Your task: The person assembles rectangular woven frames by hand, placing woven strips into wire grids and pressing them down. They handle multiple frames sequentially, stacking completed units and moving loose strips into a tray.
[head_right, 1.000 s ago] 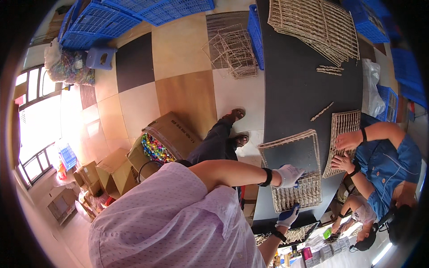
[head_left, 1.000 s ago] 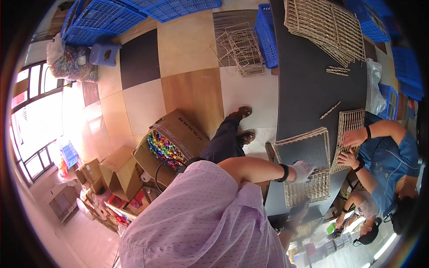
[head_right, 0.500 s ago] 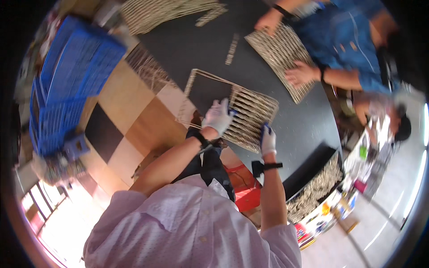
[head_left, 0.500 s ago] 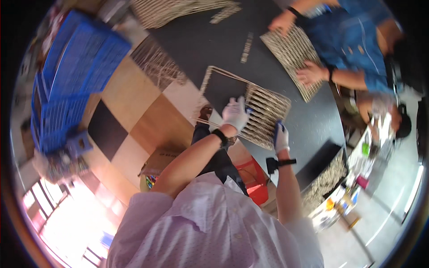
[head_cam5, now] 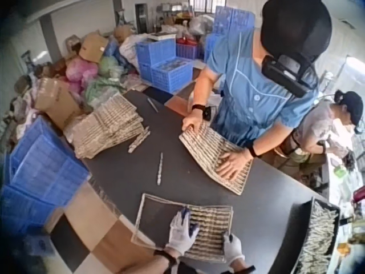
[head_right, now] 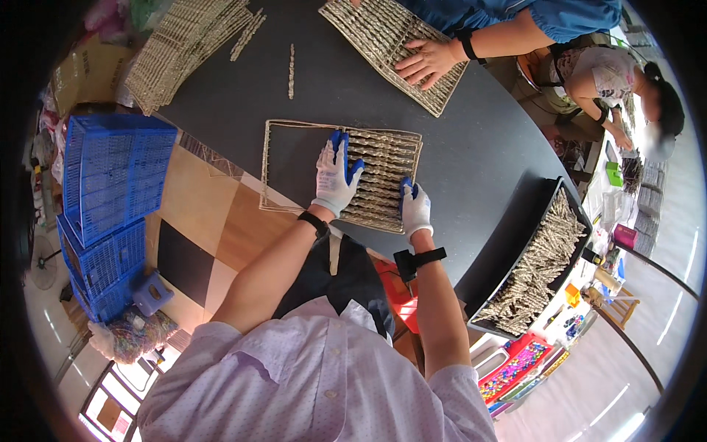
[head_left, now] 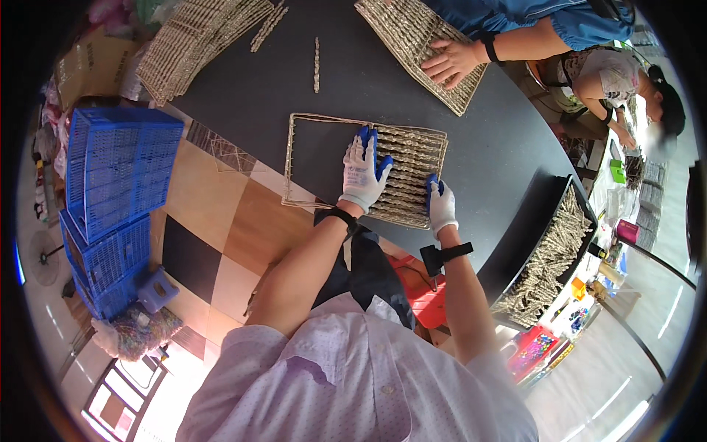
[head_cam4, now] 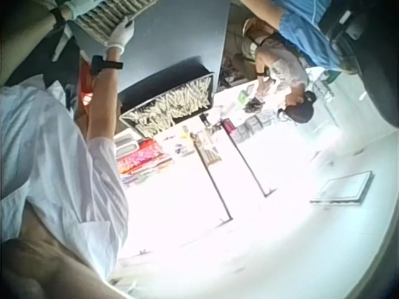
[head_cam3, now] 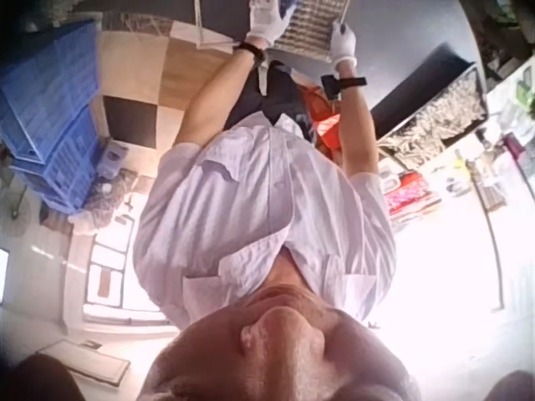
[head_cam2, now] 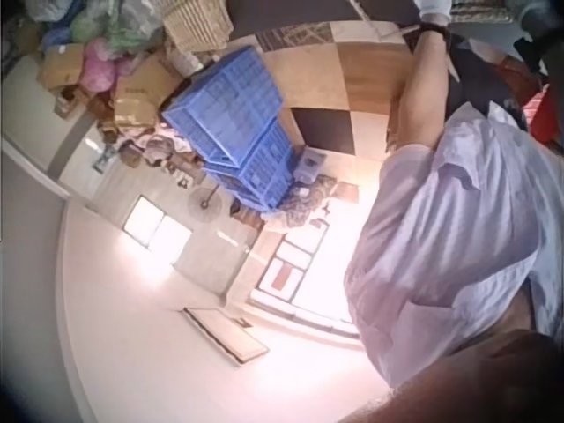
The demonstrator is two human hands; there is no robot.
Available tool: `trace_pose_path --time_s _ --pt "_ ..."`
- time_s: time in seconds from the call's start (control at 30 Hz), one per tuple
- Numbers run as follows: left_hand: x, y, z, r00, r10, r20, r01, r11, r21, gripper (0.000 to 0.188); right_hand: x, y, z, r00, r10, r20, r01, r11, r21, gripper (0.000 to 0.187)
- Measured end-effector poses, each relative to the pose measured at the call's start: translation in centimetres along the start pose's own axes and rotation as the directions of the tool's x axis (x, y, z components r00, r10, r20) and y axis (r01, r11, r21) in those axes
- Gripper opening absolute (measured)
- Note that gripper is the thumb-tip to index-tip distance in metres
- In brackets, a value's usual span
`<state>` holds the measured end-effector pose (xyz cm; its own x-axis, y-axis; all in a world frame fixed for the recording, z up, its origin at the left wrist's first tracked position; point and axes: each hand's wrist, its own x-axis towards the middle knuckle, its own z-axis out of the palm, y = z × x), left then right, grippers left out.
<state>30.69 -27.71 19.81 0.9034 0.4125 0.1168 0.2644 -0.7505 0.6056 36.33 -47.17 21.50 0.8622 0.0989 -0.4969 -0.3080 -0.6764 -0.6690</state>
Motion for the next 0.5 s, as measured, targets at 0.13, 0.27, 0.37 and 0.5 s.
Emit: trace_pose_path --time_s 0.13,0.27,0.37,0.5 --pt "-0.3 -0.6 0.6 0.994 0.078 0.081 -0.078 0.997 -0.002 0.064 2.7 -1.5 1.3 0.975 -0.015 -0.220 -0.010 0.993 -0.115 0.044" --pt "-0.5 -0.9 0.4 0.989 0.046 0.140 -0.051 0.998 0.035 0.060 5.6 -9.7 2.5 0.983 0.088 -0.159 -0.113 0.981 -0.157 0.048" --pt "0.0 -0.4 0.2 0.993 0.015 0.113 -0.021 0.998 0.057 0.060 6.6 -5.6 2.2 0.986 0.066 -0.155 -0.091 0.983 -0.157 0.048" --pt "-0.7 -0.4 0.9 0.997 -0.010 0.081 0.003 0.997 0.082 0.059 1.2 -1.7 0.4 0.985 -0.028 -0.169 -0.009 0.977 -0.213 0.048"
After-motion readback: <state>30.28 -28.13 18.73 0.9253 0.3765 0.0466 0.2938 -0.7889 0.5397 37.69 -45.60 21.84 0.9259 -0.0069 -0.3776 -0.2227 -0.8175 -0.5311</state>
